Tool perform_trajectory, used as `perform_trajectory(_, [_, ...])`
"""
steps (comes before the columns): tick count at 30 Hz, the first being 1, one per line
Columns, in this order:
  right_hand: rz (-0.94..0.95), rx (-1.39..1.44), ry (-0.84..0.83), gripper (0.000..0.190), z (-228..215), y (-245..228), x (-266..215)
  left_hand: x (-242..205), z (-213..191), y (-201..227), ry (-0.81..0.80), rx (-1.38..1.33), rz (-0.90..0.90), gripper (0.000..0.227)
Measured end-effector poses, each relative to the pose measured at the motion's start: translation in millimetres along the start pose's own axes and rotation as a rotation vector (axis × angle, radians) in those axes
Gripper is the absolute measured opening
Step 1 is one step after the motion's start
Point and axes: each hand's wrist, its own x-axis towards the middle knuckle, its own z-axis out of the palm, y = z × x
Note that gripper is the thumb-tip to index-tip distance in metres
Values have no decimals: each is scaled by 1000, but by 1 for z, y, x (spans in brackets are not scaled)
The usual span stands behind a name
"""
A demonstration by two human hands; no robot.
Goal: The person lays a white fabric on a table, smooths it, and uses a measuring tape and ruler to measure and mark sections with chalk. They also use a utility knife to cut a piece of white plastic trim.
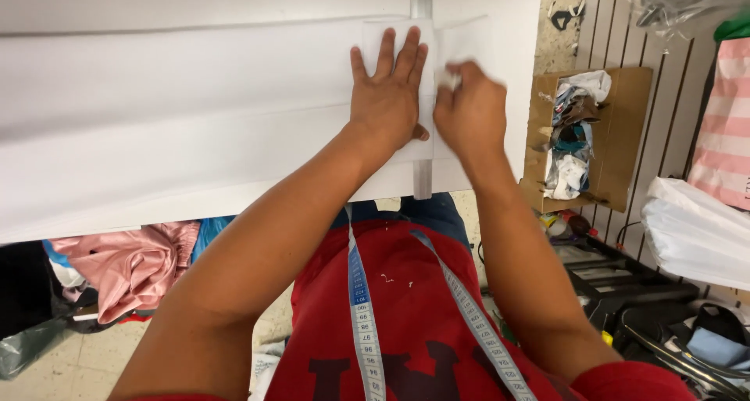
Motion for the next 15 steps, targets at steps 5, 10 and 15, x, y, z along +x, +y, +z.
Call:
perform_trajectory(5, [-53,-10,-75,30,-3,9,-91,-2,-3,0,14,2,-7,128])
perform_trajectory(10, [130,42,-167,37,-32,4,-107,-7,-14,2,-52,-10,-7,127])
perform_trajectory(15, [853,1196,39,13,-51,77,-57,-12,-20,1,-91,-29,-13,127])
